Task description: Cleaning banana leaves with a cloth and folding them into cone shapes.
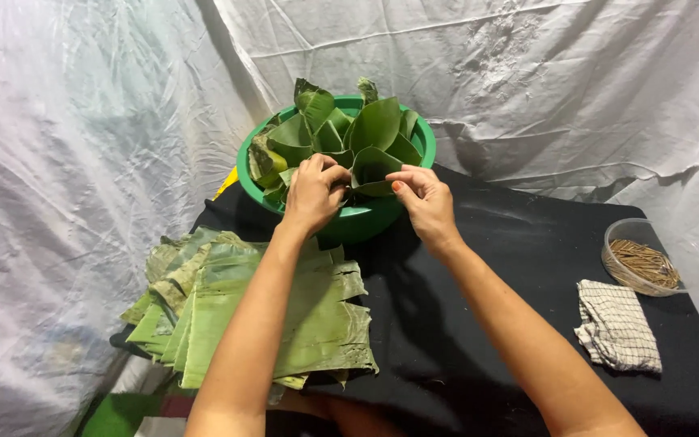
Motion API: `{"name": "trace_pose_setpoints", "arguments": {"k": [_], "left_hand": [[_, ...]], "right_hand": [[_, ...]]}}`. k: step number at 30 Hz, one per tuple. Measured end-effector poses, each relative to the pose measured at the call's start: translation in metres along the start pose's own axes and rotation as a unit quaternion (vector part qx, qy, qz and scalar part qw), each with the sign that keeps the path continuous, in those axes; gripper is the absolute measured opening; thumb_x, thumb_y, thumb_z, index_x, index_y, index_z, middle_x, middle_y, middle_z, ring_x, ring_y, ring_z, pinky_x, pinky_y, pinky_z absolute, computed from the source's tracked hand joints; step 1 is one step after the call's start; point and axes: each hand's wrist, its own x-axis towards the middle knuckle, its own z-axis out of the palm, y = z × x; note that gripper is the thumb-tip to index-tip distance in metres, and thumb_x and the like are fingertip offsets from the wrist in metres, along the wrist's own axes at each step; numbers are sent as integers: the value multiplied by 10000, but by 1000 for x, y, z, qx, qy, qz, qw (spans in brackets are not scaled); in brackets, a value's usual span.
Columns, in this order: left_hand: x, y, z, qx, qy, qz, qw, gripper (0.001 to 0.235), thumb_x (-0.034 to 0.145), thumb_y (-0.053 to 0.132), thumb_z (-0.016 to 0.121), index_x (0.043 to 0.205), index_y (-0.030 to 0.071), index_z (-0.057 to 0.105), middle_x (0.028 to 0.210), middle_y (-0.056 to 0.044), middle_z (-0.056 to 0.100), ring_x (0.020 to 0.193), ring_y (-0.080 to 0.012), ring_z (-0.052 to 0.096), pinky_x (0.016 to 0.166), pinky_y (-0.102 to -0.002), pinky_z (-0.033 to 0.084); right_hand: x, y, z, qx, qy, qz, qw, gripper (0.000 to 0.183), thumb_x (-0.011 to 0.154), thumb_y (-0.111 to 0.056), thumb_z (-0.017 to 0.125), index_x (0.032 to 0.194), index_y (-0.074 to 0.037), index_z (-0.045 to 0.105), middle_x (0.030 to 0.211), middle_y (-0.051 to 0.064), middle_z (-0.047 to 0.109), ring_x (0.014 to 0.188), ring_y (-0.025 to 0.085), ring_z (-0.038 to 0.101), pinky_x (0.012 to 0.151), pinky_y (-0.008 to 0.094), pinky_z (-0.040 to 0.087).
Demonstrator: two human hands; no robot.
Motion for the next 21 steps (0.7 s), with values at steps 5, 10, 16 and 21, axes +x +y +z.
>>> {"name": "trace_pose_setpoints", "arguments": {"k": [5, 10, 16, 21], "left_hand": [[-22, -9, -1, -105, 21, 10, 994, 444, 855, 183, 754, 1239, 392, 675, 1196, 1, 571, 1132, -312, 623, 994, -466, 524], [-43, -24, -8, -93, 61, 33, 993, 489, 804, 92, 790, 1236, 298, 692, 1243, -47, 563, 1163, -344, 610, 1019, -466, 510], [-66, -36, -15, -73, 95, 28, 992, 242, 843, 97, 747, 1037, 239, 768, 1211, -34, 584, 1123, -314, 631, 969, -408, 558], [-93, -26, -37, -295, 175, -84, 935, 277, 853, 10, 709, 1016, 216, 796, 1152, -48, 655, 1038, -238, 707, 763, -327, 632]], "right_hand": [[-13, -6, 7, 184, 34, 130, 974, 280, 943, -177, 749, 1218, -128, 753, 1353, 61, 545, 1139, 190, 639, 940, 360, 595], [-27, -20, 6, 201, 59, 144, 967, 374, 928, -138, 752, 1299, -103, 711, 1355, 67, 502, 1235, 239, 597, 970, 416, 579], [-53, -40, 9, 215, 54, 211, 952, 358, 943, -119, 701, 1300, -119, 688, 1189, 18, 565, 1052, 97, 596, 885, 293, 616], [-77, -39, 26, 263, 16, 268, 927, 380, 935, -143, 700, 1313, -119, 672, 1215, 75, 631, 1083, 175, 639, 891, 372, 595]]}}
